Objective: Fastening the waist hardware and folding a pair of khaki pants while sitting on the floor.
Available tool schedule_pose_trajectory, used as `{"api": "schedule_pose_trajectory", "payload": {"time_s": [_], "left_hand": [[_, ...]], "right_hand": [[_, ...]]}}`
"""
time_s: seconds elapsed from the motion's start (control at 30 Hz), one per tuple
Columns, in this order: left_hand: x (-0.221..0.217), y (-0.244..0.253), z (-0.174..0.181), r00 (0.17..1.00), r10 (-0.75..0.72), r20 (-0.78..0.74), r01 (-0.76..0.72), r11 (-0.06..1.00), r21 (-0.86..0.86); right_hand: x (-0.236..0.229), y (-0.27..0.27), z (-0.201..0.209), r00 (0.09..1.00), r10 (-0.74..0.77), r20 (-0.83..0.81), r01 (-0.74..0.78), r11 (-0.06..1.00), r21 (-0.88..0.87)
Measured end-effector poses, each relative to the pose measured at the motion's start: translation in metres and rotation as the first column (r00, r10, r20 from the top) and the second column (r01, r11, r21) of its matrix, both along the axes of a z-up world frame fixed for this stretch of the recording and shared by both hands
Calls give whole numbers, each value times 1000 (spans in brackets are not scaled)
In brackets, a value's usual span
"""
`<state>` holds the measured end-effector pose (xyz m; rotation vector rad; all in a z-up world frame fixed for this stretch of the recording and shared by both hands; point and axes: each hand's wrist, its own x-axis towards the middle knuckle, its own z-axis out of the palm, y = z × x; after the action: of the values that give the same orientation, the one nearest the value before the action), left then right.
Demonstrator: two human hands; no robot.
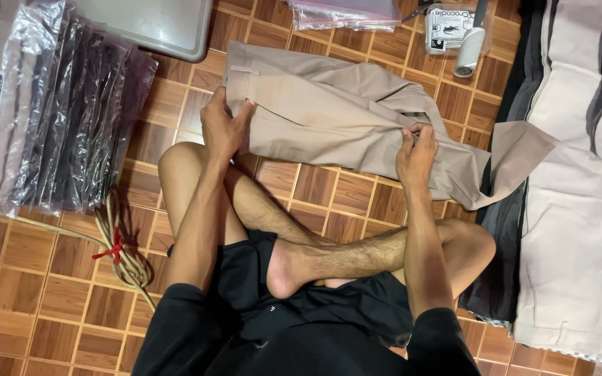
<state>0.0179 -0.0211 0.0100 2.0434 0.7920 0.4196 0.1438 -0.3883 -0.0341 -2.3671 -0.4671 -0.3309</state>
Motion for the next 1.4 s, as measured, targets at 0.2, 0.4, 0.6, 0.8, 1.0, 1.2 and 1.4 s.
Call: {"api": "schedule_pose_trajectory", "payload": {"time_s": [0.2, 0.4, 0.6, 0.8, 1.0, 1.2, 1.4], "left_hand": [[-2, -5, 10, 999, 17, -35, -17, 1000, 13], [0, -6, 13, 1000, 19, -9, -19, 1000, -5], [6, -3, 11, 999, 28, -41, -27, 1000, 7], [-3, 21, -13, 997, -38, -74, 37, 999, -22], [-14, 16, 36, 700, -574, -425, 496, 819, -287], [-15, 24, 10, 700, -548, -457, 497, 834, -238], [-15, 39, -14, 936, -120, 332, 308, 734, -605]], "right_hand": [[0, 1, 2, 999, -27, 25, 28, 998, -49], [1, -4, 1, 998, -30, 56, 34, 996, -87], [6, -7, 1, 995, -38, 90, 47, 994, -101], [10, -14, -10, 997, -34, 63, 38, 997, -64], [18, -33, -7, 993, 34, 116, -39, 998, 45], [10, -48, -15, 926, 129, -356, -138, 990, 0], [9, -30, -14, 842, 249, -478, -265, 964, 34]]}}
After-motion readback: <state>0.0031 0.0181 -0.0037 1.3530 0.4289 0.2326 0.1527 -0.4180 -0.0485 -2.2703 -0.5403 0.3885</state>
